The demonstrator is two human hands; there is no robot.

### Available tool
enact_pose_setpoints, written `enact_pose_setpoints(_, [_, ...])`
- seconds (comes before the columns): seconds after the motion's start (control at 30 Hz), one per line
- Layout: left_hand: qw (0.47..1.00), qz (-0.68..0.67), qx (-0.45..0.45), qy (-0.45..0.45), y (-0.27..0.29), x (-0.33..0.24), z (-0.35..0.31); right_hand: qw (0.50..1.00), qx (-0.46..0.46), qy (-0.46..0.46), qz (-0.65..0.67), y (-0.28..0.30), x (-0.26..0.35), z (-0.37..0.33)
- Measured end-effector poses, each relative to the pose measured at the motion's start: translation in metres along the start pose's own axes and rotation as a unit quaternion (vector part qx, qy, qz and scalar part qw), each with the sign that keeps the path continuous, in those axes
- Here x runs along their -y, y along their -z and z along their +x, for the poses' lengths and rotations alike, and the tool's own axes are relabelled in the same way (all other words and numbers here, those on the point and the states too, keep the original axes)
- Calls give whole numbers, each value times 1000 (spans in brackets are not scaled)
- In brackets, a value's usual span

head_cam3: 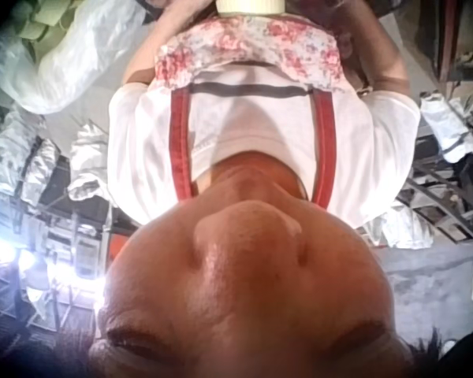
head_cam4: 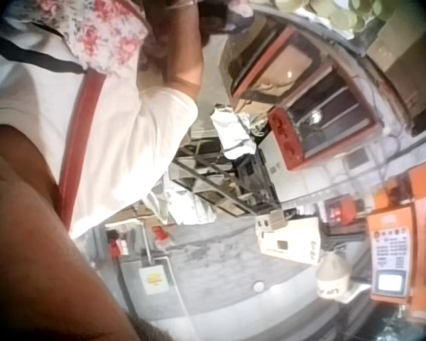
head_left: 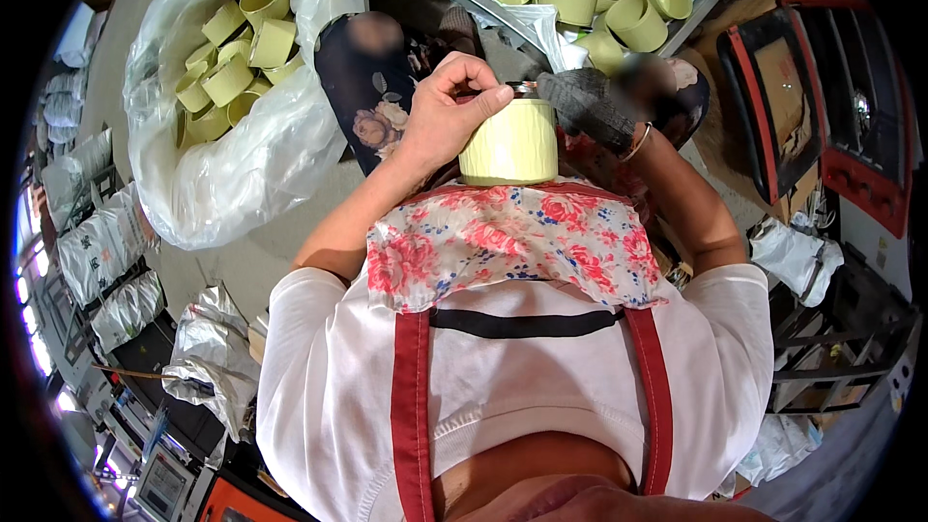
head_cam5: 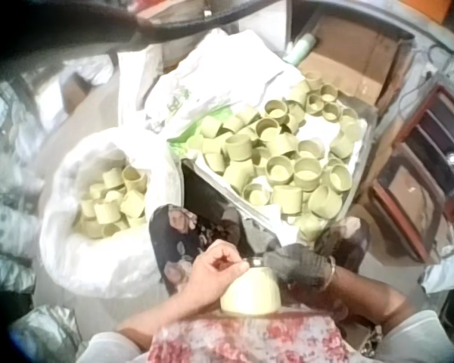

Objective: The person sits on the floor and assembles light green cups by attaching metal spring handles to their rims. They pick up a cup, insert a handle, and place the finished item on a tray, repeating this process for multiple units.

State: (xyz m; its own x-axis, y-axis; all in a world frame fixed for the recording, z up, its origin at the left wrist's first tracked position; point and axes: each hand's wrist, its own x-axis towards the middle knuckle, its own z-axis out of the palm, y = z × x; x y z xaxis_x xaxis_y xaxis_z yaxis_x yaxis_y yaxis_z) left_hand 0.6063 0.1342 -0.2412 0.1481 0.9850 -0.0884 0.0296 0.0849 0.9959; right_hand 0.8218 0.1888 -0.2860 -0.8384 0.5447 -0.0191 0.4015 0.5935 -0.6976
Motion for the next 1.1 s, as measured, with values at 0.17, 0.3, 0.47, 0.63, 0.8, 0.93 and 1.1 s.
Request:
enact_pose_setpoints(0.17, [999,-30,-11,-26,7,12,-3,980,-79,-96,157,-1,22,5])
enact_pose_setpoints(0.3, [992,-118,36,2,13,11,-9,959,-181,-82,201,-13,22,3])
enact_pose_setpoints(0.47, [983,-140,46,109,19,2,-18,978,-161,-47,123,-26,4,-12])
enact_pose_setpoints(0.63, [994,-51,27,95,28,6,-23,987,-82,58,-121,-5,11,-6])
enact_pose_setpoints(0.8, [987,-97,6,132,34,21,-22,979,-83,179,-56,-1,-5,9])
enact_pose_setpoints(0.93, [964,-199,37,174,41,36,-18,820,122,-261,494,23,26,7])
enact_pose_setpoints(1.1, [897,-338,85,270,39,21,-20,921,9,-105,375,29,55,-2])
